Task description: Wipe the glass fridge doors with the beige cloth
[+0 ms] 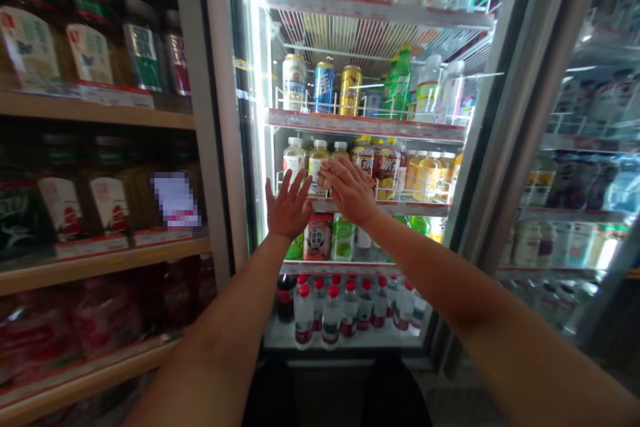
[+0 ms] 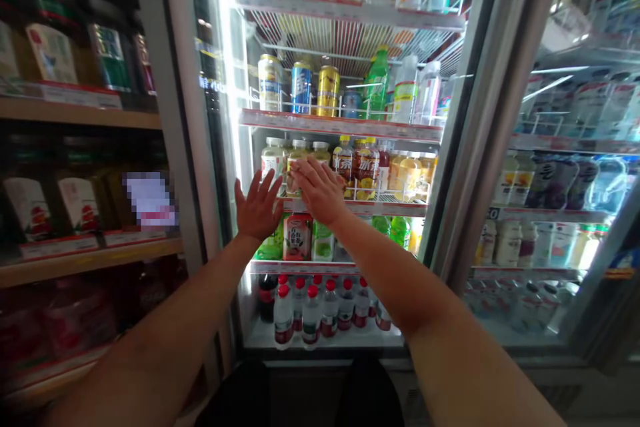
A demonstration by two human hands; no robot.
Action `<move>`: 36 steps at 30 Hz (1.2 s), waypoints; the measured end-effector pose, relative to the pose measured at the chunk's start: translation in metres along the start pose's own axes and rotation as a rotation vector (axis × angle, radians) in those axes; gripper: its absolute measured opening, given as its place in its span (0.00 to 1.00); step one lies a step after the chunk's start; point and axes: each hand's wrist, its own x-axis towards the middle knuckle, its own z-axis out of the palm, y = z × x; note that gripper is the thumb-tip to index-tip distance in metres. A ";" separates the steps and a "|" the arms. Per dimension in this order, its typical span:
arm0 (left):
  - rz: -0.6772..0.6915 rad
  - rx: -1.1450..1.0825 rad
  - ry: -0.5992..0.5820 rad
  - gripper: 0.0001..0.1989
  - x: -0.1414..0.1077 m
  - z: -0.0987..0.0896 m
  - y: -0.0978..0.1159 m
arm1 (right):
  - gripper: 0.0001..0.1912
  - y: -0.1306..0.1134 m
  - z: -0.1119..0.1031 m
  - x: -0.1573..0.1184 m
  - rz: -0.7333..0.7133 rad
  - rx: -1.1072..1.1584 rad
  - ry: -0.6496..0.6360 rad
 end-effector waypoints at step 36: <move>0.022 -0.015 0.026 0.33 -0.008 -0.001 -0.002 | 0.25 0.002 -0.002 -0.091 -0.276 0.014 -0.130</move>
